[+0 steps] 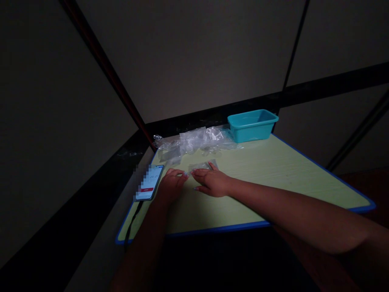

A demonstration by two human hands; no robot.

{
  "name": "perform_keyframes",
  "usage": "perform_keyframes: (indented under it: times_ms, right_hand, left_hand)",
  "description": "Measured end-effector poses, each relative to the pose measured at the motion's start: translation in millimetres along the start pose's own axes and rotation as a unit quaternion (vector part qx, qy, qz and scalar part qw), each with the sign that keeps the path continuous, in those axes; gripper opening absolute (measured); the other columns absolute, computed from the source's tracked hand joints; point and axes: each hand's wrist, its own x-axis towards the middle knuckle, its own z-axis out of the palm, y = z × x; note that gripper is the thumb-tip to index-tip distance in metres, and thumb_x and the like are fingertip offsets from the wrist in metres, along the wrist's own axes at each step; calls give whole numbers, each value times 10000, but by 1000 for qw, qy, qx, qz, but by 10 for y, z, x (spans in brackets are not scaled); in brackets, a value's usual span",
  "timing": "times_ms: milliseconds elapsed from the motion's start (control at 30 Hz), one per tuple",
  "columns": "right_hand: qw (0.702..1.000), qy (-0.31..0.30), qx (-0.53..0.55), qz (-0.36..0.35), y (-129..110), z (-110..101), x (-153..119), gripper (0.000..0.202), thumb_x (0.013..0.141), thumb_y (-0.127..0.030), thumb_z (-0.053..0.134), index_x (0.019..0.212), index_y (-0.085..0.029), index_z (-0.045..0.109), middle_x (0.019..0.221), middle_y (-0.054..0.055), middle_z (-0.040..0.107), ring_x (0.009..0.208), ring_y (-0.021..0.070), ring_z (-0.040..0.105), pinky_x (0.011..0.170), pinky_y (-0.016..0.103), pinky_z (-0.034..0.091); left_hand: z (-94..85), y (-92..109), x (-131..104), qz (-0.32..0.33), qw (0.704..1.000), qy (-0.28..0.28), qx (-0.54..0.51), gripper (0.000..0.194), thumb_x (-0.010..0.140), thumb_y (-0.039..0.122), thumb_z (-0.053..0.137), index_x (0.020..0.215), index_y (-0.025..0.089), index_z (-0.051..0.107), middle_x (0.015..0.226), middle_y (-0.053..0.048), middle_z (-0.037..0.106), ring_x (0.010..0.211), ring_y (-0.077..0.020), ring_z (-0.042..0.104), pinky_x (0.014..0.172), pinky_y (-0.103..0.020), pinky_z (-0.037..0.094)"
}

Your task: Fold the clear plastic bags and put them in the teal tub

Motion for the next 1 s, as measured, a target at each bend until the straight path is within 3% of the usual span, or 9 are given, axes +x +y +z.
perform_keyframes:
  times_ms: [533,833,1000]
  right_hand:
    - [1000,-28,5,-2,-28,-39,1,500,911,-331,422,1391,-194,384,1436,121,381,1327,253,336,1075,595,41]
    - [999,-41,35,6,-32,-52,-12,512,917,-328,412,1417,-255,329,1432,97,393,1328,235,336,1071,594,24]
    - [999,-37,35,9,-19,-21,-12,515,917,-341,414,1412,-220,342,1433,106,389,1324,228,345,1088,565,32]
  left_hand:
    - [8,-13,-2,4,1000,-4,-7,427,938,296,296,831,193,697,975,-70,672,971,-214,545,901,-391,439]
    - [1,-19,-6,8,999,20,-25,422,939,303,278,845,180,671,956,-82,664,956,-214,554,900,-398,443]
    - [-53,31,-10,2,997,54,-60,436,948,302,227,1004,146,630,1029,-105,654,1024,-216,560,957,-429,424]
